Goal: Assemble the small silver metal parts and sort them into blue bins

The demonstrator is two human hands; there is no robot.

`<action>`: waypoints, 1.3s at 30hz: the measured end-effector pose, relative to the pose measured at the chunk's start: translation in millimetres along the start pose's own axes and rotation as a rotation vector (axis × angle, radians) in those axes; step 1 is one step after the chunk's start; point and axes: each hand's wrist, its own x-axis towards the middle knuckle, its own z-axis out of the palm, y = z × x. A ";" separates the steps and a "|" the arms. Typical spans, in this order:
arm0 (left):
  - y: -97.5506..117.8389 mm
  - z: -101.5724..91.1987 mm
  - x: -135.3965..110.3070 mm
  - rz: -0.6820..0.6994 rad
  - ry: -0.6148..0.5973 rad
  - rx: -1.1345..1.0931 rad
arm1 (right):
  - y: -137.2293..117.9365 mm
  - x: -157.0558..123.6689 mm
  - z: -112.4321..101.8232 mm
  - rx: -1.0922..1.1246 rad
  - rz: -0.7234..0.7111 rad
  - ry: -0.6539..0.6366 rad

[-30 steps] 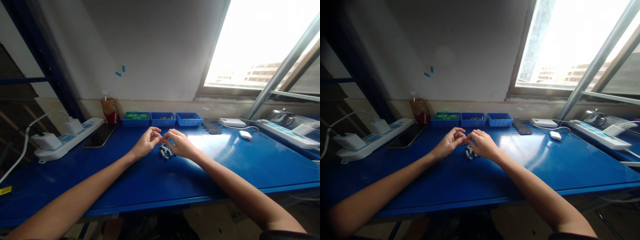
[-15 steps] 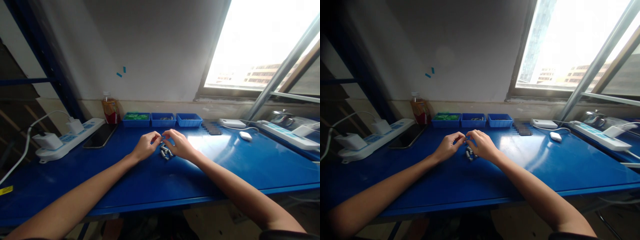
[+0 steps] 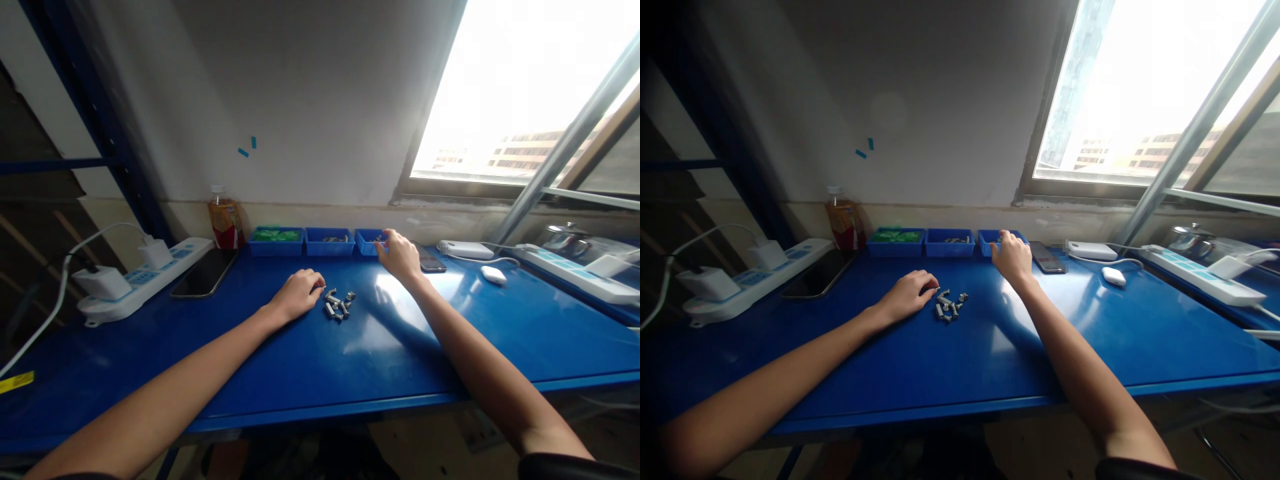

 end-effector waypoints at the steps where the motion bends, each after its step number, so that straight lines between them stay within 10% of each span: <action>1: 0.2 -0.2 -0.3 -0.004 0.006 -0.003 | 0.5 -5.7 3.6 0.014 -0.023 -0.073; 11: 5.7 -2.6 -0.9 -0.148 0.125 -0.563 | -65.8 -56.3 10.9 0.360 -0.606 -0.308; 19: 16.0 -5.8 -1.3 -0.200 0.115 -0.833 | -63.6 -56.8 4.5 0.462 -0.634 -0.206; 34: 17.2 -8.2 -5.7 -0.128 0.149 -0.578 | -69.8 -60.8 3.9 0.483 -0.434 -0.168; 39: 15.2 -8.0 -4.7 -0.137 0.081 -0.692 | -69.3 -61.0 -2.0 0.468 -0.608 -0.177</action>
